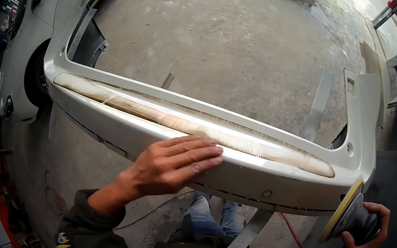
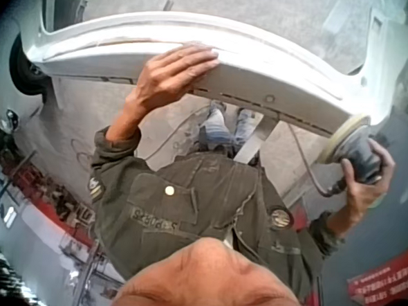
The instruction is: The person uses a pneumatic orbital sander to smooth the surface of a white car bumper and a curved chrome trim piece. The person holds the parts by hand and moves the sander across the surfaces in a workshop setting.
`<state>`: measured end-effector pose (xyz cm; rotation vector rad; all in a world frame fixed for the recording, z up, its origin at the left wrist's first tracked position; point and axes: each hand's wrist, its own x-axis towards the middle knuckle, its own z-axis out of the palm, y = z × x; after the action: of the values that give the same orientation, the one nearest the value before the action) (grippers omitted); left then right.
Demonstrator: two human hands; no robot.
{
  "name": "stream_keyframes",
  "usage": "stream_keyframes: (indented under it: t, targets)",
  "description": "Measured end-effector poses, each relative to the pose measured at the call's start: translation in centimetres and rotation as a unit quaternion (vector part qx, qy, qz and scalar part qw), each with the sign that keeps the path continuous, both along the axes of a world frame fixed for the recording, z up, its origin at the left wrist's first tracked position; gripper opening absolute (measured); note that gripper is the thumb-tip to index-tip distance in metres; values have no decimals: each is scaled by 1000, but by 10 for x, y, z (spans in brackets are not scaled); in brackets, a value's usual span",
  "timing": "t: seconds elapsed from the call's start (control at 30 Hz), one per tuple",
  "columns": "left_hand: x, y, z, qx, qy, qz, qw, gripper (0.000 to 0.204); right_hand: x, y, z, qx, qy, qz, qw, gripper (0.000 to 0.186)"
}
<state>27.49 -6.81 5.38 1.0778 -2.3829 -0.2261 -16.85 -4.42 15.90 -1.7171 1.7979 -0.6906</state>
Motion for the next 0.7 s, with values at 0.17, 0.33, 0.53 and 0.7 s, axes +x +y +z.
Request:
stream_keyframes:
  t: [0.17,0.33,0.53,0.7]
  targets:
    - [15,-2,13,81,28,-5,996,36,-15,8,-7,-4,-13,-5,1000,75]
    - [-7,-16,14,127,13,-57,990,42,-17,12,-16,3,-29,-16,999,75]
    - [-13,-24,13,136,-5,-81,987,43,-22,9,-21,12,-27,-8,1000,77]
    - [19,-16,23,134,-25,-42,990,41,-44,3,-27,-7,-11,-2,1000,80]
